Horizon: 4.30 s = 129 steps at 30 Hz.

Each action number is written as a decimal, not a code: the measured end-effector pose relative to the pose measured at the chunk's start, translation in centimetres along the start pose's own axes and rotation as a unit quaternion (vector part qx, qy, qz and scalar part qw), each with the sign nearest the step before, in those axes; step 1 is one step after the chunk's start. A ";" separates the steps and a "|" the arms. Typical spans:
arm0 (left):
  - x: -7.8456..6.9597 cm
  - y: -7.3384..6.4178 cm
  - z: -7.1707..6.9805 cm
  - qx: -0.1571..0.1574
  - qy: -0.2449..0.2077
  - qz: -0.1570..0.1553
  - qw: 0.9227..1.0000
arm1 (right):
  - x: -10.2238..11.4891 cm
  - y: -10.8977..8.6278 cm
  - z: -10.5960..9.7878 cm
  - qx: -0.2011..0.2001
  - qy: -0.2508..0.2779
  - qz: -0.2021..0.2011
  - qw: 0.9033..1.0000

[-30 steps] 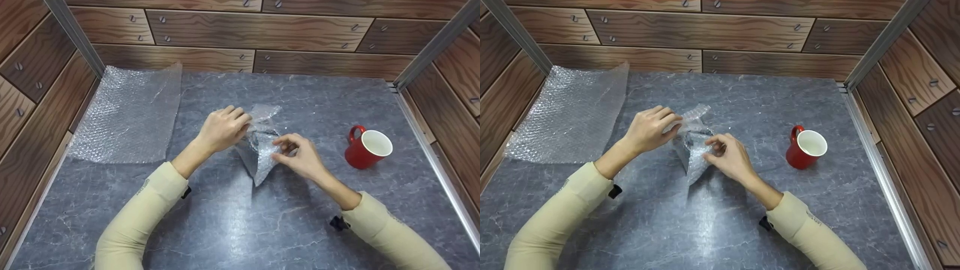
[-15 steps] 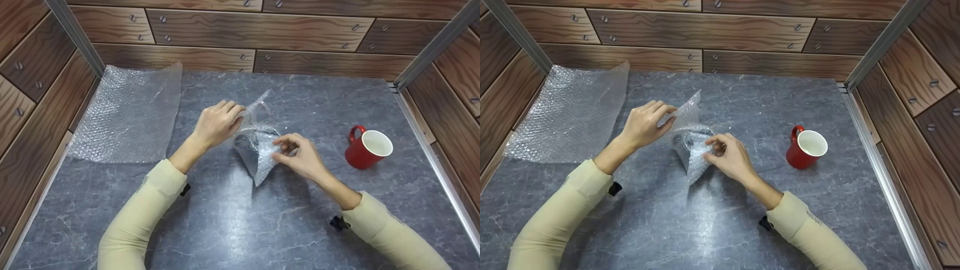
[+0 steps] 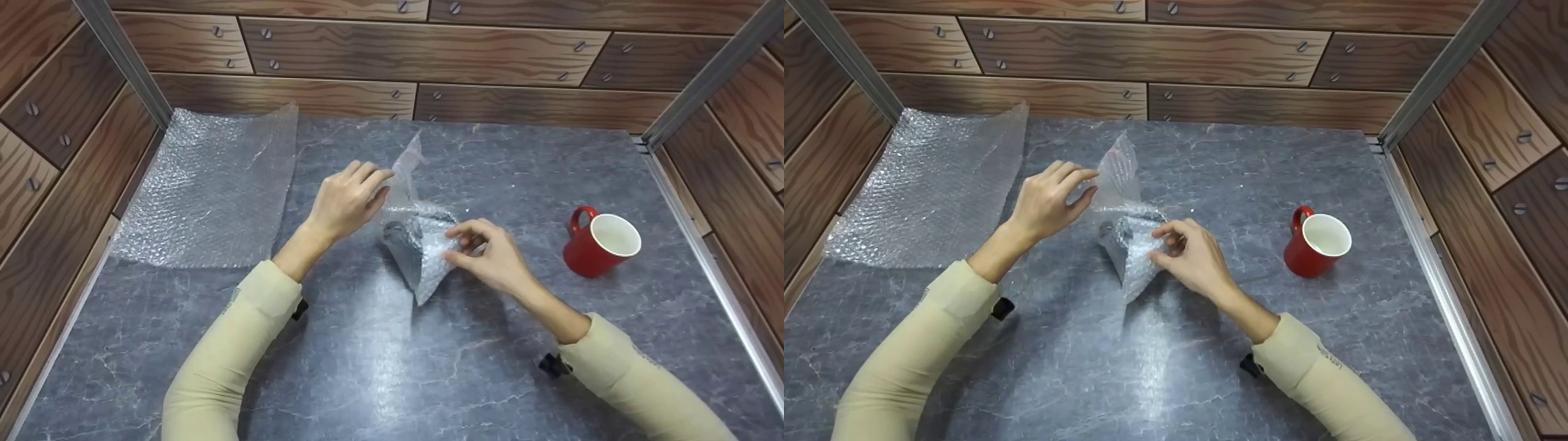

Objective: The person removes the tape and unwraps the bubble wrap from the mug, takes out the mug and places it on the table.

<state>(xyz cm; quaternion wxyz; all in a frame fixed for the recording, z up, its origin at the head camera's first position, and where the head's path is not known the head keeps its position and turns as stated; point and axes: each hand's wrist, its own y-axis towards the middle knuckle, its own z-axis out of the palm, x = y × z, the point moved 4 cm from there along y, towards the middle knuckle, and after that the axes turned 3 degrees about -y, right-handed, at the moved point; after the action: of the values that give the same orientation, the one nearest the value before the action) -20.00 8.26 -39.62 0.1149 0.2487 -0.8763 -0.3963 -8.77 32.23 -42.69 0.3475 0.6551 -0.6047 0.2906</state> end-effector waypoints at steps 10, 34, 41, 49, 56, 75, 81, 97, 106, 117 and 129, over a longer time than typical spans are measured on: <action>1.1 -0.5 0.0 0.016 -0.031 -0.065 0.997 | 0.0 -0.1 0.0 0.004 -0.008 0.006 1.000; 2.7 -1.7 1.2 0.068 -0.037 -0.132 0.988 | -0.1 0.0 0.1 -0.003 -0.006 -0.001 1.000; 2.1 -1.6 0.6 0.065 -0.037 -0.123 0.990 | -0.2 0.0 0.1 0.001 0.003 0.000 1.000; 0.1 -1.2 -0.3 0.044 -0.028 -0.075 0.996 | -0.2 0.0 0.1 -0.004 0.012 0.004 1.000; -2.1 -1.4 -0.6 0.053 -0.019 -0.035 0.998 | -0.1 -0.1 0.0 -0.009 0.007 -0.003 1.000; -5.4 -3.4 0.4 0.109 -0.051 -0.009 0.993 | 0.1 0.0 0.0 -0.004 0.004 0.001 1.000; -6.1 -3.7 0.7 0.108 -0.052 -0.009 0.993 | 0.0 0.1 0.0 -0.002 0.001 -0.001 1.000; -6.7 -3.9 1.4 0.123 -0.052 -0.034 0.990 | 0.0 -0.1 0.0 -0.001 0.011 -0.006 1.000; -6.7 -3.8 1.3 0.123 -0.053 -0.041 0.990 | -0.1 0.1 -0.3 -0.015 0.030 -0.004 0.999; -6.7 -3.8 1.5 0.112 -0.060 -0.041 0.991 | -0.3 0.7 -1.0 -0.036 -0.004 -0.010 0.999; -6.7 -3.9 1.5 0.103 -0.068 -0.037 0.992 | -0.5 1.1 -1.4 -0.030 -0.033 0.003 0.999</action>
<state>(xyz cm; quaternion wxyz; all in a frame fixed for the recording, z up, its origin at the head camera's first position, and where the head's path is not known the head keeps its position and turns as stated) -13.54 10.53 -43.57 0.0137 0.2638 -0.9086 -0.3237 -9.87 33.63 -42.18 0.3455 0.6516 -0.6267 0.2515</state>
